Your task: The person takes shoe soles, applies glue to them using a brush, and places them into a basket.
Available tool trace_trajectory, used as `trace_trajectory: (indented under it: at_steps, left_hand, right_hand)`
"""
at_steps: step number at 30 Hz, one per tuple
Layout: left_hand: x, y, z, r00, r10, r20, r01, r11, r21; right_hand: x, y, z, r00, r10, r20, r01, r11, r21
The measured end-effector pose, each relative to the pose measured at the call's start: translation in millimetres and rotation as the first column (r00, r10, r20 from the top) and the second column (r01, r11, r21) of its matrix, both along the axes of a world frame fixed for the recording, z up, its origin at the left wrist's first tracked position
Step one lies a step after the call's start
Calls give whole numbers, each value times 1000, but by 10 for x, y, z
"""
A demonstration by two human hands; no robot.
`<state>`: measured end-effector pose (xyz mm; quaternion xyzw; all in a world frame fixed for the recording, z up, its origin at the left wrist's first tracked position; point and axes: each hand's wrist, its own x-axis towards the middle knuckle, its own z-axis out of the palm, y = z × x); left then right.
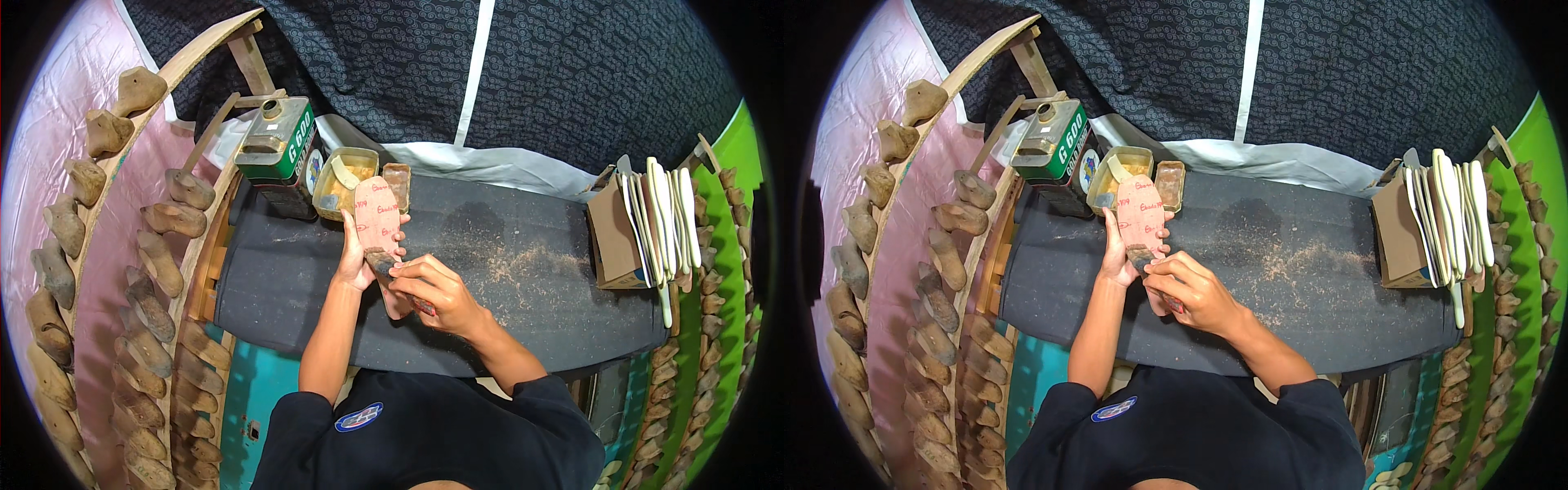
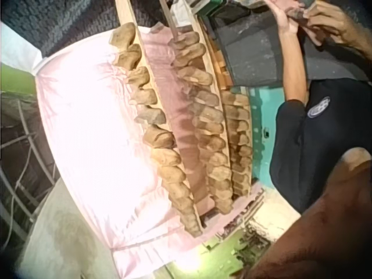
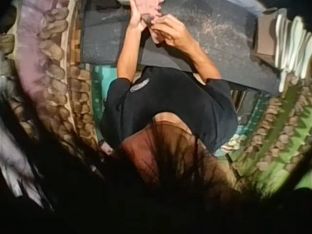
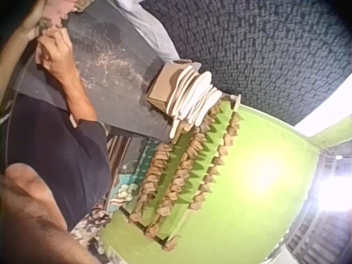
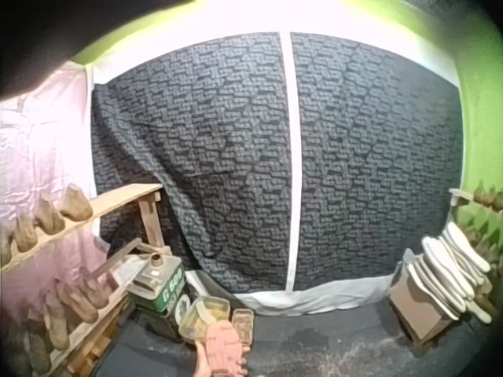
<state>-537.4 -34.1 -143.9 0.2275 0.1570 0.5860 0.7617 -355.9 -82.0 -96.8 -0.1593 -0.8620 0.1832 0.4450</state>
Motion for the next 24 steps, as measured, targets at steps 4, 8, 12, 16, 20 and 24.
trace_trajectory:
  at_steps: [4,8,12,16,20,24]
  left_hand:
    - [-39,98,-65,1000,7,-12,-7,1000,7]
    - [-88,192,-115,995,-17,100,21,999,-32]
    - [-160,268,-149,986,12,168,-4,999,-50]
    - [-200,348,-78,978,70,195,-45,991,-130]
    - [-289,375,-63,986,159,39,-155,984,-92]
    - [-276,272,-80,992,102,-77,-101,995,16]
  right_hand:
    - [42,-75,-13,998,29,59,-28,1000,-10]
    - [52,-156,-30,996,30,81,-29,1000,-11]
    - [47,-226,-132,995,10,103,-9,1000,-11]
    - [52,-306,-351,994,29,104,-24,998,-53]
    - [223,-264,-433,994,83,66,-66,974,-217]
    - [576,-165,-112,998,-43,42,58,850,-523]
